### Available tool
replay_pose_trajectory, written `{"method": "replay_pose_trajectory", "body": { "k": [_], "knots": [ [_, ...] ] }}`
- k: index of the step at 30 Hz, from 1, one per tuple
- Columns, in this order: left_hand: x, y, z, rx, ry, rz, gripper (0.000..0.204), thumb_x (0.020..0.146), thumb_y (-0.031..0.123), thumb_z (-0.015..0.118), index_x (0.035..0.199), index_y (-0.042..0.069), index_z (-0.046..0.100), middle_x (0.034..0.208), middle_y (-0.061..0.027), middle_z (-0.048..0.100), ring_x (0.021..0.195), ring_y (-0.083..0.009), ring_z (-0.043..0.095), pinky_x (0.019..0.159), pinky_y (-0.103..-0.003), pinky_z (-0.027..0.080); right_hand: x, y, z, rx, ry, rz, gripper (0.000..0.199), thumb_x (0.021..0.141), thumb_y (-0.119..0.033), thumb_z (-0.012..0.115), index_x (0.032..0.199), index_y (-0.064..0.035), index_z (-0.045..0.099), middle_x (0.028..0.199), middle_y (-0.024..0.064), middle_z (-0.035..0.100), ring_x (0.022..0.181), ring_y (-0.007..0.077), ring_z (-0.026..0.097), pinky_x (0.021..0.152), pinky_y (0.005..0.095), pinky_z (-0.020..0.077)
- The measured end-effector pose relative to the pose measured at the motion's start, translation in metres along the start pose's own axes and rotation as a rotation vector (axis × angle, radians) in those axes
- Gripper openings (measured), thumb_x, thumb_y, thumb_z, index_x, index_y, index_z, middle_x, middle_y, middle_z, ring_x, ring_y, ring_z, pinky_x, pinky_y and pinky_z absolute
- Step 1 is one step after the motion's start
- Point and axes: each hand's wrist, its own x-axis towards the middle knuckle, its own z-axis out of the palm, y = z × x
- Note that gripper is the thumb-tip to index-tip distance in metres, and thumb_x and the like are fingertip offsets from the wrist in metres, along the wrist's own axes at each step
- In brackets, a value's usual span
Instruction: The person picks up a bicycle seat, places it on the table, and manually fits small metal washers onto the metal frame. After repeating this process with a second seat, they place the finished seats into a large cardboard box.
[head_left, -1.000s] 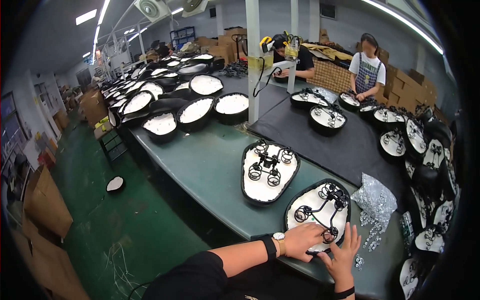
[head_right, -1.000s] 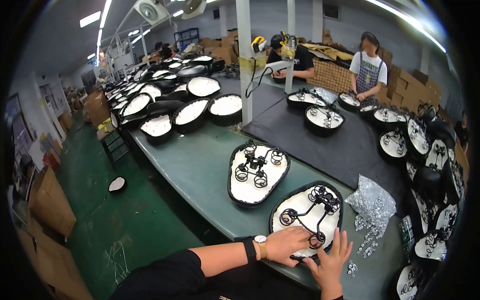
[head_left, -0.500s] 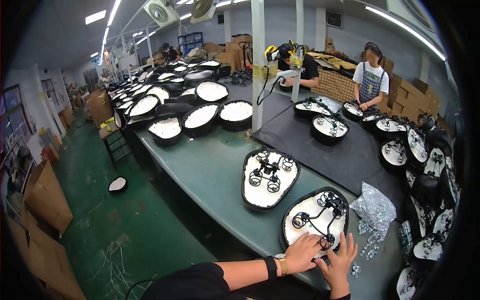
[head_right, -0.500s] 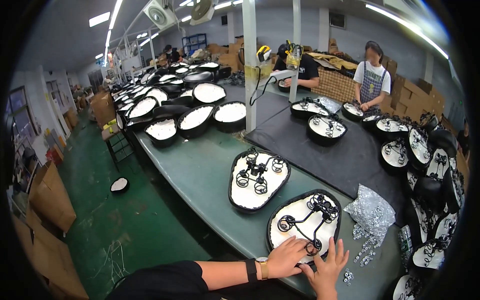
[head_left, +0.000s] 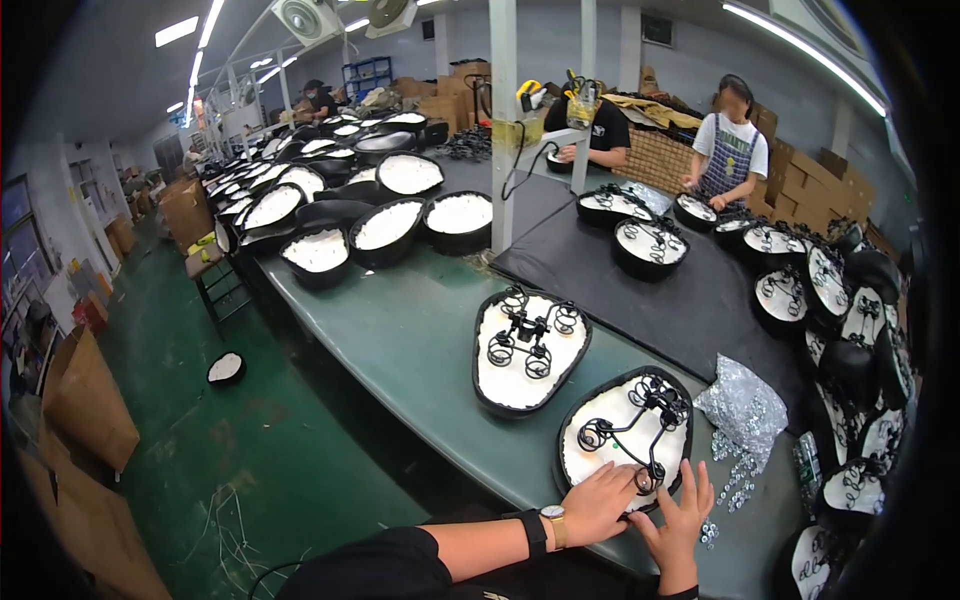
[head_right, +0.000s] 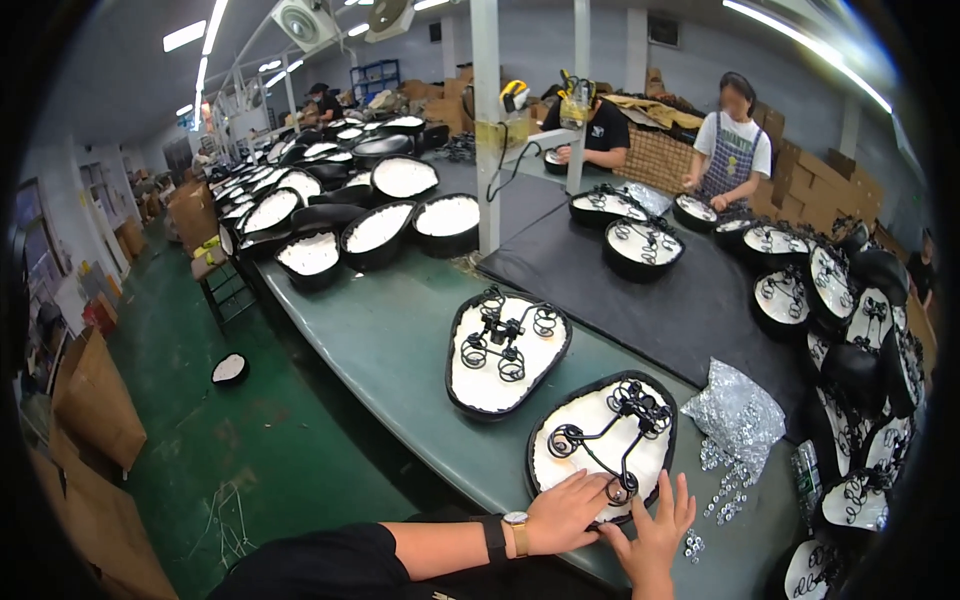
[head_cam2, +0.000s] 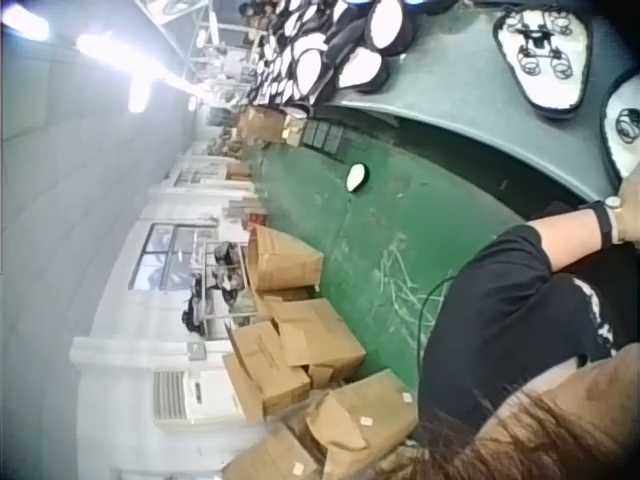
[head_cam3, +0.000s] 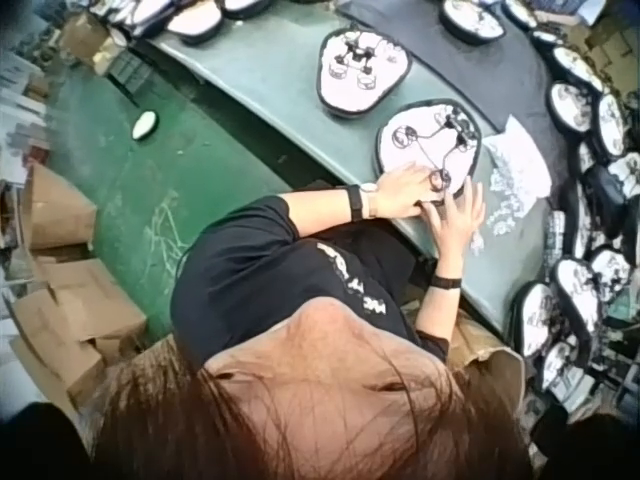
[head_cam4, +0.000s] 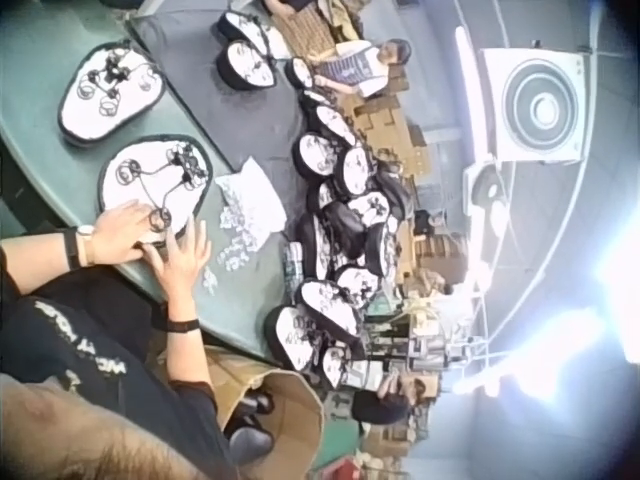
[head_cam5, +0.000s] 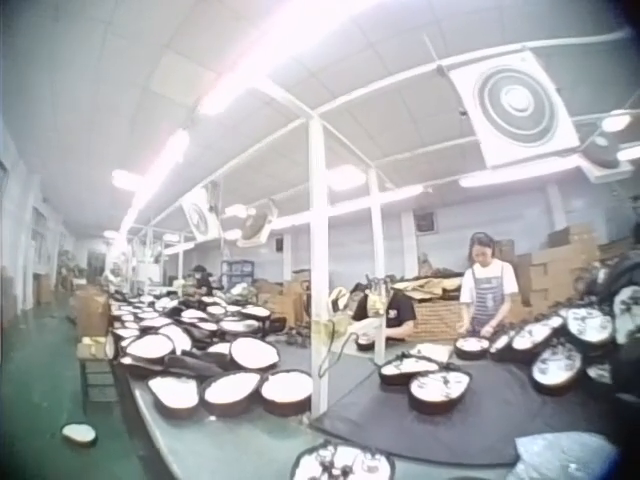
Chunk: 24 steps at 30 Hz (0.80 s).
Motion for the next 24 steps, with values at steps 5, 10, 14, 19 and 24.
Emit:
{"method": "replay_pose_trajectory", "body": {
  "k": [5,10,14,19,24],
  "knots": [
    [0.003,0.001,0.0,-0.006,0.035,-0.019,0.063,0.074,0.018,0.079,0.132,0.005,0.057,0.13,-0.0174,0.059,0.126,-0.0343,0.056,0.112,-0.046,0.042,0.01,-0.008,0.008,-0.016,-0.045,-0.018,0.051,0.077,-0.055,0.079,0.109,-0.0151,0.077,0.157,0.022,0.043,0.149,0.0445,0.032,0.116,0.0654,0.0203],
    [0.013,0.004,-0.022,0.101,-0.075,-0.03,0.06,0.076,0.023,0.079,0.13,0.008,0.058,0.124,-0.0155,0.058,0.123,-0.0348,0.056,0.116,-0.052,0.038,0.014,-0.013,0.005,0.041,-0.027,-0.055,0.041,0.08,-0.049,0.079,0.104,-0.0151,0.078,0.154,0.0166,0.049,0.149,0.0406,0.034,0.115,0.0649,0.0226],
    [0.012,-0.001,-0.018,0.056,-0.113,-0.021,0.075,0.074,0.022,0.081,0.139,0.0,0.051,0.135,-0.0181,0.056,0.132,-0.0338,0.053,0.117,-0.048,0.039,0.008,-0.016,0.004,0.021,0.044,-0.008,0.044,0.078,-0.048,0.083,0.108,-0.0152,0.077,0.157,0.0142,0.047,0.15,0.0392,0.032,0.116,0.0638,0.0218],
    [0.008,-0.001,-0.019,0.046,-0.105,0.021,0.077,0.071,0.017,0.084,0.139,0.001,0.051,0.137,-0.0177,0.056,0.133,-0.034,0.053,0.116,-0.047,0.041,0.002,-0.02,0.003,0.095,-0.006,0.023,0.048,0.078,-0.051,0.082,0.109,-0.016,0.078,0.157,0.0113,0.047,0.151,0.0382,0.031,0.115,0.0656,0.0209],
    [0.01,-0.001,-0.019,0.001,-0.123,0.0,0.078,0.071,0.022,0.086,0.138,-0.001,0.052,0.139,-0.0209,0.057,0.131,-0.0375,0.055,0.114,-0.047,0.043,-0.002,-0.022,0.001,0.035,0.078,0.073,0.037,0.079,-0.046,0.082,0.104,-0.0179,0.079,0.149,0.0125,0.053,0.148,0.0379,0.036,0.115,0.0651,0.0213]
  ]
}}
